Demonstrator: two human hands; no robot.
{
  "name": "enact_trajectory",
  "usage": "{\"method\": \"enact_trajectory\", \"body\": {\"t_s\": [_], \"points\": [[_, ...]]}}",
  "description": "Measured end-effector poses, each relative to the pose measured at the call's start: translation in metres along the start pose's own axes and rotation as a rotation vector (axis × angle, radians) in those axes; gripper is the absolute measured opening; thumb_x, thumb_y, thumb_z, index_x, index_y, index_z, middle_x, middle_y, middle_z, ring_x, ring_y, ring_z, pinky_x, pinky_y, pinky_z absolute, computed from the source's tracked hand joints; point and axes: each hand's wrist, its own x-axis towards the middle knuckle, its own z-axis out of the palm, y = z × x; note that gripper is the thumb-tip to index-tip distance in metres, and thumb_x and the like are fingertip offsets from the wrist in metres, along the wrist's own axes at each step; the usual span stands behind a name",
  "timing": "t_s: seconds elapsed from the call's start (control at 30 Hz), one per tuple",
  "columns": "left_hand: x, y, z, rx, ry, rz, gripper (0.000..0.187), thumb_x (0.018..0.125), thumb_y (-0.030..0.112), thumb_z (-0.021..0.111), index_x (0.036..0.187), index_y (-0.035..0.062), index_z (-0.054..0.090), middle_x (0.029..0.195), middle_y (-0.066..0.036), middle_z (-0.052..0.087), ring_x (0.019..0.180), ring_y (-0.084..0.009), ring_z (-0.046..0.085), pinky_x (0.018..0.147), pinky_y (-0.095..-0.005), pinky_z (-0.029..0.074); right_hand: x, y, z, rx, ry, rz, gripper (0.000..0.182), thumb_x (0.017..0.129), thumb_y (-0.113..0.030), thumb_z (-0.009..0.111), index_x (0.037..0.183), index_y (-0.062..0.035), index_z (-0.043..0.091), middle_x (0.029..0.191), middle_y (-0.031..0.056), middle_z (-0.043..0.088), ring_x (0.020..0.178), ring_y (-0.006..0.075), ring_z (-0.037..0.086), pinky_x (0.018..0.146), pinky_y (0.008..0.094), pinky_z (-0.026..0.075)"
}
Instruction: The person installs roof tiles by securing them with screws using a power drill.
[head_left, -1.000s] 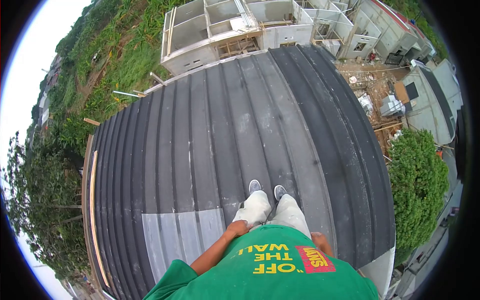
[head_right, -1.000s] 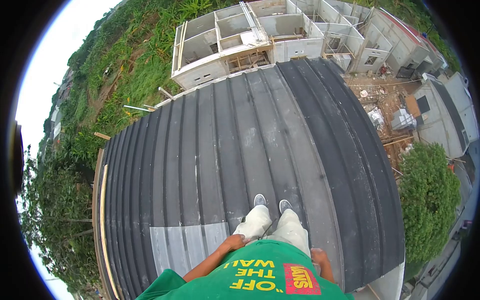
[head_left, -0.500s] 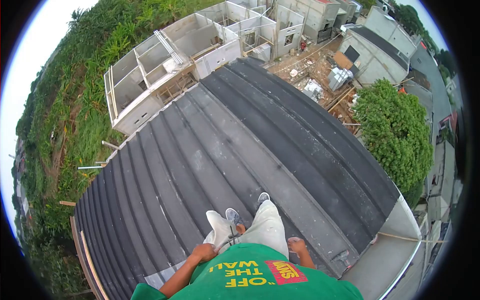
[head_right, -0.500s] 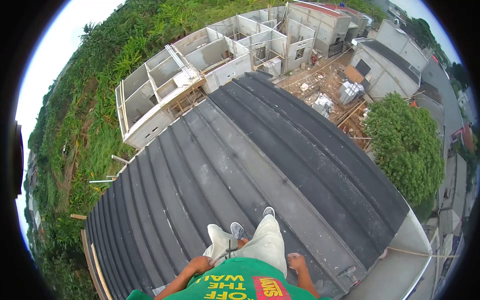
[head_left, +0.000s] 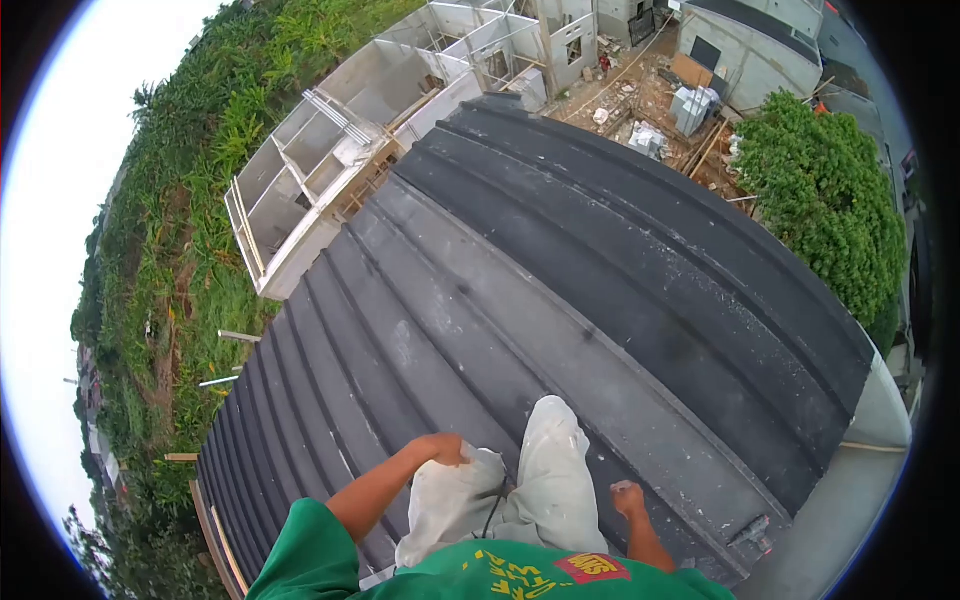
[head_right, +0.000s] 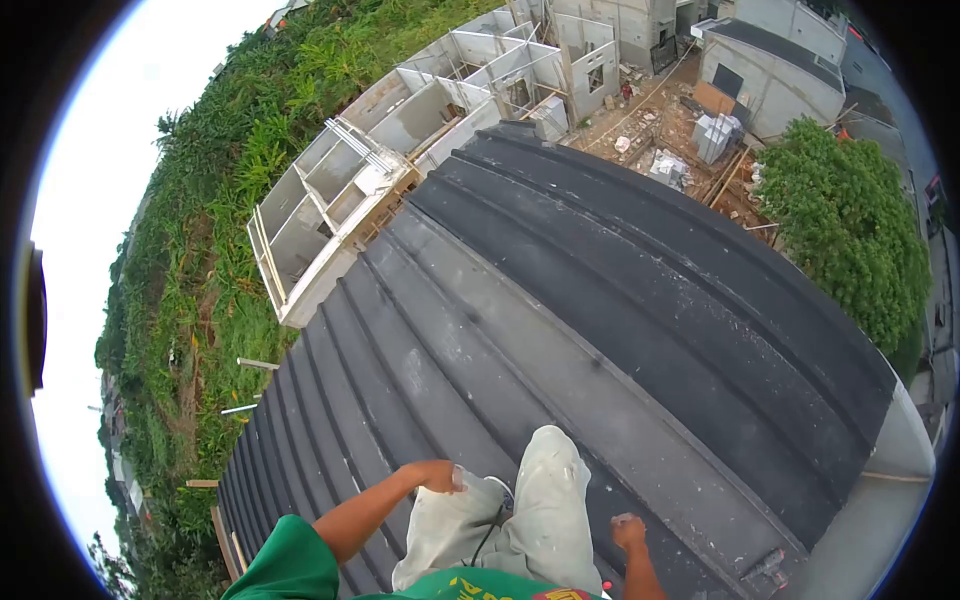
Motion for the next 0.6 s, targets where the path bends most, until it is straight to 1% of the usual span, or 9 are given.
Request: {"method": "enact_trajectory", "body": {"t_s": [0.03, 0.13, 0.17, 0.23, 0.3, 0.37, 0.47, 0.53, 0.6], "points": [[0.046, -0.013, -0.012, -0.065, 0.262, 0.025, 0.038, 0.090, 0.040, 0.063, 0.114, 0.0109, 0.068, 0.100, -0.014, 0.072, 0.096, -0.0364, 0.066, 0.087, -0.0460, 0.050, 0.039, -0.018, -0.004, 0.001, 0.036, -0.029, 0.033, 0.091, -0.036, 0.063, 0.097, -0.0049, 0.074, 0.104, 0.0216, 0.071, 0.102, 0.0392, 0.067, 0.090, 0.0462, 0.051], [0.205, -0.050, -0.039, 0.111, 0.805, 0.221, 0.045, 0.084, 0.034, 0.073, 0.124, 0.0167, 0.064, 0.120, -0.013, 0.063, 0.124, -0.0342, 0.054, 0.100, -0.0475, 0.046, 0.188, -0.034, 0.007, -0.070, 0.207, -0.193, 0.042, 0.092, -0.037, 0.063, 0.113, -0.0019, 0.067, 0.108, 0.0227, 0.069, 0.106, 0.0430, 0.062, 0.094, 0.0476, 0.048], [0.245, -0.051, -0.050, 0.101, 0.795, 0.228, 0.051, 0.082, 0.032, 0.075, 0.128, 0.0174, 0.060, 0.129, -0.013, 0.057, 0.130, -0.0347, 0.047, 0.103, -0.0486, 0.043, 0.231, -0.050, 0.006, -0.055, 0.340, -0.249, 0.037, 0.090, -0.033, 0.066, 0.109, -0.0022, 0.068, 0.108, 0.0238, 0.068, 0.104, 0.0423, 0.063, 0.091, 0.0468, 0.050], [0.324, -0.046, -0.073, 0.078, 0.784, 0.247, 0.058, 0.080, 0.031, 0.077, 0.133, 0.0181, 0.057, 0.138, -0.013, 0.051, 0.136, -0.0353, 0.041, 0.107, -0.0497, 0.039, 0.318, -0.068, 0.003, -0.055, 0.453, -0.338, 0.044, 0.090, -0.035, 0.069, 0.119, -0.0021, 0.063, 0.114, 0.0252, 0.064, 0.111, 0.0433, 0.058, 0.098, 0.0477, 0.045], [0.397, -0.043, -0.079, 0.171, 0.970, 0.323, 0.067, 0.078, 0.031, 0.079, 0.138, 0.0157, 0.052, 0.142, -0.014, 0.046, 0.136, -0.0372, 0.040, 0.107, -0.0510, 0.039, 0.375, -0.098, -0.004, -0.143, 0.453, -0.345, 0.055, 0.087, -0.036, 0.073, 0.127, -0.0008, 0.059, 0.126, 0.0242, 0.058, 0.120, 0.0409, 0.053, 0.102, 0.0476, 0.042], [0.456, -0.037, -0.077, 0.212, 0.961, 0.297, 0.080, 0.078, 0.033, 0.079, 0.147, 0.0155, 0.041, 0.150, -0.016, 0.036, 0.143, -0.0383, 0.031, 0.113, -0.0501, 0.033, 0.409, -0.108, 0.013, -0.220, 0.431, -0.355, 0.062, 0.086, -0.037, 0.073, 0.133, -0.0008, 0.055, 0.132, 0.0227, 0.053, 0.125, 0.0390, 0.048, 0.105, 0.0468, 0.039], [0.511, -0.024, -0.085, 0.262, 0.876, 0.239, 0.088, 0.080, 0.035, 0.079, 0.152, 0.0157, 0.032, 0.154, -0.017, 0.028, 0.147, -0.0379, 0.022, 0.118, -0.0492, 0.026, 0.457, -0.133, 0.046, -0.380, 0.414, -0.318, 0.077, 0.083, -0.039, 0.077, 0.143, -0.0005, 0.046, 0.140, 0.0201, 0.044, 0.133, 0.0367, 0.039, 0.110, 0.0468, 0.033], [0.532, -0.019, -0.089, 0.335, 0.863, 0.223, 0.088, 0.081, 0.035, 0.078, 0.154, 0.0163, 0.030, 0.157, -0.016, 0.024, 0.149, -0.0370, 0.019, 0.120, -0.0490, 0.024, 0.468, -0.128, 0.066, -0.457, 0.460, -0.318, 0.074, 0.081, -0.032, 0.079, 0.141, -0.0012, 0.048, 0.136, 0.0210, 0.046, 0.131, 0.0382, 0.041, 0.110, 0.0481, 0.034], [0.551, -0.020, -0.098, 0.372, 0.862, 0.190, 0.089, 0.082, 0.035, 0.078, 0.154, 0.0165, 0.029, 0.159, -0.016, 0.022, 0.149, -0.0364, 0.018, 0.120, -0.0489, 0.024, 0.486, -0.104, 0.083, -0.432, 0.629, -0.442, 0.067, 0.080, -0.020, 0.080, 0.137, -0.0006, 0.051, 0.131, 0.0196, 0.048, 0.126, 0.0372, 0.044, 0.107, 0.0480, 0.035]]}}
